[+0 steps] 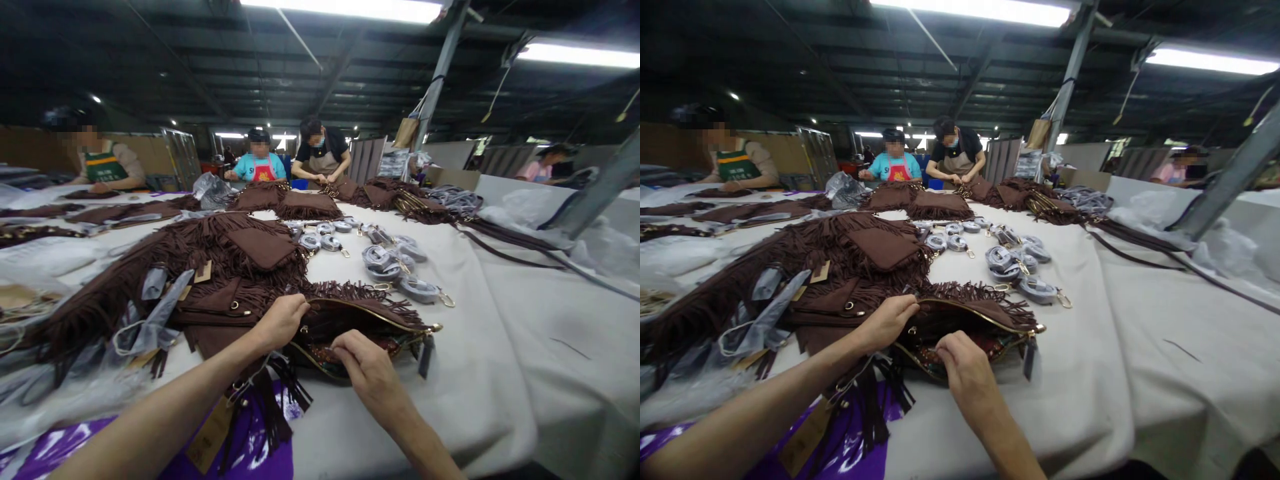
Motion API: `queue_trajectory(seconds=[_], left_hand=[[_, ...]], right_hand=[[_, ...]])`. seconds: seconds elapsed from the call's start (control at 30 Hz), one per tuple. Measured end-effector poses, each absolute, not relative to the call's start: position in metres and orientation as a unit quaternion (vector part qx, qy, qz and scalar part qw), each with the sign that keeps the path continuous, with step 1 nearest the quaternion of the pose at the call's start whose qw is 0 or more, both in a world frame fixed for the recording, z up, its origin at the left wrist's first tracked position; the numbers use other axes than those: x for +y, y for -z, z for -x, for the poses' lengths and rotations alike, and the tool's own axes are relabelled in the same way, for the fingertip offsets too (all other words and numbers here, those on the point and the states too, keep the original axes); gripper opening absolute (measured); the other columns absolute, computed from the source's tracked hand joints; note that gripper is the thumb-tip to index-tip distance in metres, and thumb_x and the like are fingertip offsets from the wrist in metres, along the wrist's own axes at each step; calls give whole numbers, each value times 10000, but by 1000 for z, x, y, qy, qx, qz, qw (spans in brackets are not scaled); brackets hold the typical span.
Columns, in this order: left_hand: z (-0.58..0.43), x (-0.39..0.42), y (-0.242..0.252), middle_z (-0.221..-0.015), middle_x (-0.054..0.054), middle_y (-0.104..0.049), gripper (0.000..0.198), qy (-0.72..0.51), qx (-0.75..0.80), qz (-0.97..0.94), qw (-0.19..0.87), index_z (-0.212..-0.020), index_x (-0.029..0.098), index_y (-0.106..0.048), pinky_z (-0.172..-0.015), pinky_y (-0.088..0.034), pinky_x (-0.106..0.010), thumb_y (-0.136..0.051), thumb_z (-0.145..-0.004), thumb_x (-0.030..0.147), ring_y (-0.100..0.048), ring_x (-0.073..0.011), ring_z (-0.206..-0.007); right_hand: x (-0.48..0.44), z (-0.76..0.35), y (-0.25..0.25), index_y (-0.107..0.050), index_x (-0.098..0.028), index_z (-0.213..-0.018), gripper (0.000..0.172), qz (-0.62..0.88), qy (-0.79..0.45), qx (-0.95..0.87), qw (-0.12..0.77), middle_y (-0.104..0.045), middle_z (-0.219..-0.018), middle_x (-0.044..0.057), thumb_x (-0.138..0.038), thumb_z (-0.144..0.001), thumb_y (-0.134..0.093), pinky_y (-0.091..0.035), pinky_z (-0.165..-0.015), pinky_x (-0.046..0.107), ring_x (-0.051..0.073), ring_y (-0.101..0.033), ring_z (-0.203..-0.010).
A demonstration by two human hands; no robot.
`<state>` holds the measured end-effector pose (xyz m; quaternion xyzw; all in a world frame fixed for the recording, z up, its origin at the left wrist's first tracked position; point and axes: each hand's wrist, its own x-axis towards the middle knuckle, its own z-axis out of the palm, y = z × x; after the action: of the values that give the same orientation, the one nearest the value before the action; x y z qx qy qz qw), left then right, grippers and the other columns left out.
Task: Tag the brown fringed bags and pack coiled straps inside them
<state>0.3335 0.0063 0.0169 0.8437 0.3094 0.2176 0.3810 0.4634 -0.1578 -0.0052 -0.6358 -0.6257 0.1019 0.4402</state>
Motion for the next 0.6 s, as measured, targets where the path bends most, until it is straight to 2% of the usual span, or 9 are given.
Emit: queue_trajectory(seconds=[0.17, 0.4, 0.6], left_hand=[[-338, 22, 10, -633, 18, -482, 246, -239, 354, -780, 457, -624, 183, -478, -573, -341, -240, -425, -802, 344, -433, -141, -630], [-339, 29, 23, -599, 22, -484, 260, -246, 371, -715, 539, -647, 177, -485, -521, -337, -230, -434, -743, 414, -426, -123, -555], [-339, 31, 24, -581, 33, -469, 275, -247, 374, -693, 564, -646, 176, -488, -522, -332, -236, -474, -729, 438, -413, -121, -542]], right_hand=[[-132, -457, 27, -552, -214, -738, 218, 634, -232, -573, 465, -636, -700, -1, -279, -910, -434, -449, -656, 265, 180, -596, -696], [-122, -455, 36, -599, -216, -685, 225, 667, -194, -538, 478, -599, -699, 10, -346, -848, -512, -427, -647, 286, 203, -580, -688], [-108, -443, 34, -617, -194, -755, 237, 611, -287, -491, 550, -556, -632, -27, -400, -855, -554, -432, -597, 262, 168, -552, -609]])
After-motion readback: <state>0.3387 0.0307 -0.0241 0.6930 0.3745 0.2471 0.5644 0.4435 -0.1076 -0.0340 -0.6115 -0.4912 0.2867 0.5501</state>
